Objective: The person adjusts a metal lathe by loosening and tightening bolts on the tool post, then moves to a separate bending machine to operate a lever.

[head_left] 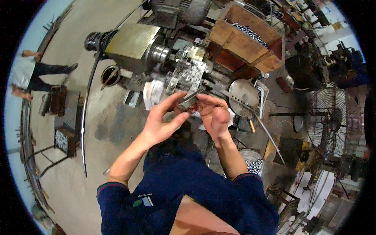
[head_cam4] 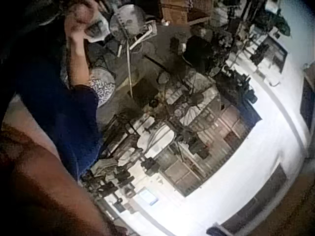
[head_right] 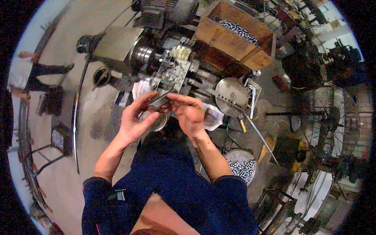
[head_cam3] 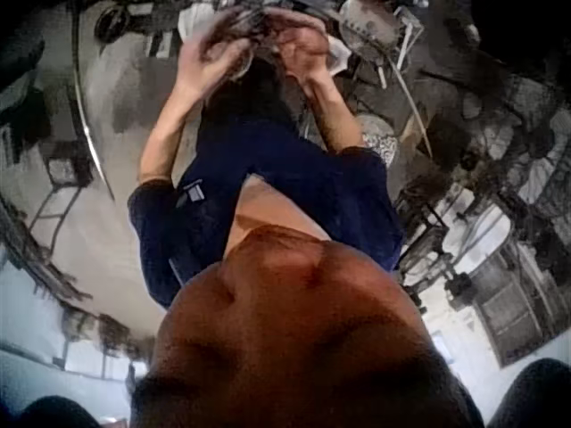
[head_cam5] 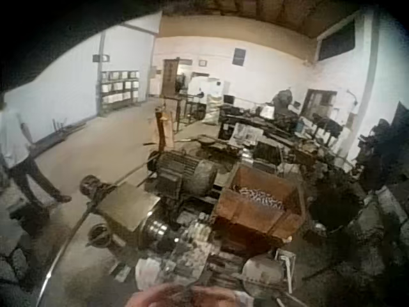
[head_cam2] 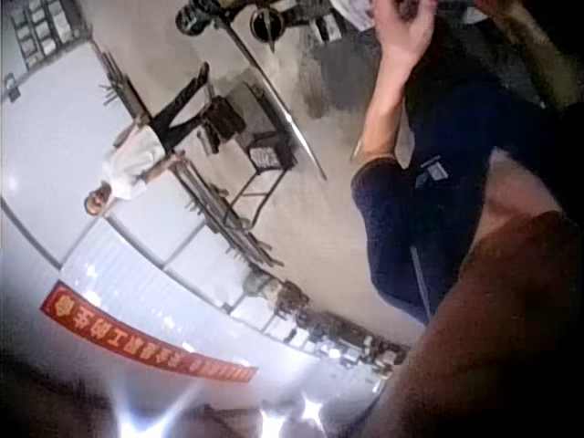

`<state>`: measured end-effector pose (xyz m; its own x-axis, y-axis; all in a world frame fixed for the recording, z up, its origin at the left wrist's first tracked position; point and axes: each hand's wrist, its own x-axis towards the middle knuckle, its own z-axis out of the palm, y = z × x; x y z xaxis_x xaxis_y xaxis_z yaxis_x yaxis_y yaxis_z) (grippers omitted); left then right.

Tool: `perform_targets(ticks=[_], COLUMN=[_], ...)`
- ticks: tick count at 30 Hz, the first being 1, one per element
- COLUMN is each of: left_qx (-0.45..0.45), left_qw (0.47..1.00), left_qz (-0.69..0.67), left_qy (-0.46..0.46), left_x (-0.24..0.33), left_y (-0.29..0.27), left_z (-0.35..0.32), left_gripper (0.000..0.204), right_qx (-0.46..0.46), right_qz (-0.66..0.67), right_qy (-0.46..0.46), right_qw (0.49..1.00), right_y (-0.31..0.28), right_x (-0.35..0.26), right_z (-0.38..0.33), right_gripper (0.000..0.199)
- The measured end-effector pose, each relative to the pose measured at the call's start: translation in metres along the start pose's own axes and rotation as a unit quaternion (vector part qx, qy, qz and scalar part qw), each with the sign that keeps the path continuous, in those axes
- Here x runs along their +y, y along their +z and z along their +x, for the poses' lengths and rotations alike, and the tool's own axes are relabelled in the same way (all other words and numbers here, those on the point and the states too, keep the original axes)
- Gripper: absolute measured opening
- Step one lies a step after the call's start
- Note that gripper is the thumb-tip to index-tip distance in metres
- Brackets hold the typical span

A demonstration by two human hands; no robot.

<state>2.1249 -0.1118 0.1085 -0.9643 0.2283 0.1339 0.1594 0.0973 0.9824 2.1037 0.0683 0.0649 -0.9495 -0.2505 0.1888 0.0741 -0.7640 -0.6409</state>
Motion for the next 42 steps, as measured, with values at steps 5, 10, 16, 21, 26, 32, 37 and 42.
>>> perform_targets(ticks=[5,10,16,21,26,32,37,42], left_qx=[0.021,0.035,0.027,-0.022,-0.011,0.159,0.202,0.211], left_qw=[0.985,0.97,0.995,0.998,0.989,0.962,0.958,0.936], left_qz=[-0.157,-0.228,-0.068,0.02,-0.075,-0.181,-0.194,-0.281], left_qy=[-0.069,-0.074,-0.071,-0.054,-0.124,-0.13,-0.056,0.004], left_x=[0.032,0.043,0.06,0.067,0.064,0.029,0.029,0.024], left_y=[0.01,0.014,-0.006,-0.022,-0.041,-0.087,-0.123,-0.183], left_z=[-0.036,-0.057,-0.084,-0.105,-0.131,-0.18,-0.227,-0.304], left_gripper=[0.041,0.042,0.029,0.024,0.028,0.026,0.029,0.031], right_qx=[-0.071,-0.149,-0.174,-0.214,-0.267,-0.226,-0.249,-0.312], right_qz=[-0.08,-0.106,-0.095,-0.084,0.03,0.017,-0.024,-0.098], right_qy=[-0.095,-0.145,-0.032,0.132,0.221,0.22,0.206,0.239], right_qw=[0.99,0.972,0.98,0.964,0.938,0.949,0.946,0.914], right_y=[0.023,0.032,0.051,0.046,0.065,0.11,0.156,0.222], right_x=[-0.002,-0.001,-0.013,0.0,0.04,0.077,0.122,0.185], right_z=[-0.032,-0.046,-0.063,-0.073,-0.084,-0.098,-0.108,-0.123], right_gripper=[0.039,0.053,0.031,0.042,0.034,0.023,0.017,0.026])
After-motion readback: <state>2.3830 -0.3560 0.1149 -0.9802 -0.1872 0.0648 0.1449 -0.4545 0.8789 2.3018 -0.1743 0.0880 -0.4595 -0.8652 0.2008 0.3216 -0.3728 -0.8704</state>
